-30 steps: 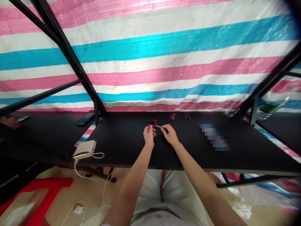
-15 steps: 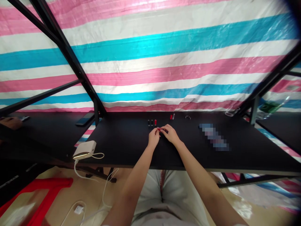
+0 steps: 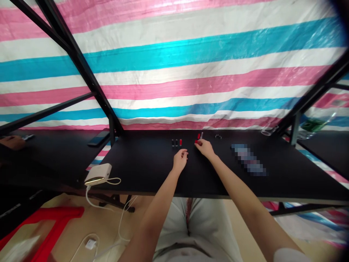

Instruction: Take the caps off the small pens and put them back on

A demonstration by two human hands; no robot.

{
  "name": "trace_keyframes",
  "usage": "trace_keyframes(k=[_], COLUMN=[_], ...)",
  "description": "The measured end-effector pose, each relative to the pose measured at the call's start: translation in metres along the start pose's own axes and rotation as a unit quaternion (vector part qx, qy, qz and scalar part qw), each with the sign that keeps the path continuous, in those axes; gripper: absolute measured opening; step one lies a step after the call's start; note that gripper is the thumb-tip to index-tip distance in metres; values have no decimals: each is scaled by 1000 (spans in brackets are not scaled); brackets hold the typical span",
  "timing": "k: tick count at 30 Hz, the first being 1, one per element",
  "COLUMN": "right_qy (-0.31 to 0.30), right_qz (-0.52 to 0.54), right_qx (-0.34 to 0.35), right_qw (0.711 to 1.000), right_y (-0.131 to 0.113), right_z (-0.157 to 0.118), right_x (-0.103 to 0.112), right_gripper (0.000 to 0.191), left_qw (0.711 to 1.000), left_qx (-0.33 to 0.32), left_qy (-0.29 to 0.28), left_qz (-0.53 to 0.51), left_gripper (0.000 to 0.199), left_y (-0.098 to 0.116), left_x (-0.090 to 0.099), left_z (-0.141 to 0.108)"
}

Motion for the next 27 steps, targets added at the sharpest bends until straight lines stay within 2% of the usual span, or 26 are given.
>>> trace_keyframes(k=[3, 6, 19, 27], right_qy=[38, 34, -34, -36], right_qz=[-31, -46, -71, -65], right_qx=[-62, -85, -127, -142], right_qw=[997, 995, 989, 987], right_y=[27, 38, 44, 51], right_z=[6, 10, 18, 18], right_x=[5, 3, -7, -7], right_gripper=[15, 16, 18, 15], left_qw=[1000, 999, 997, 997], left_qx=[6, 5, -12, -27], left_qy=[-12, -21, -20, -18], left_qz=[22, 32, 73, 74], left_gripper=[20, 20, 21, 20], left_y=[-1, -2, -6, -9], left_x=[-2, -3, -6, -7], left_z=[0, 0, 2, 3])
Point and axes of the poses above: each hand's wrist, its own z-axis towards the middle knuckle, its own x-axis out of the back of the hand, y = z × x, the point moved 7 cm from there along z, towards the middle knuckle, and after that the axes turned 14 degrees about x, right-handed, at the moved point
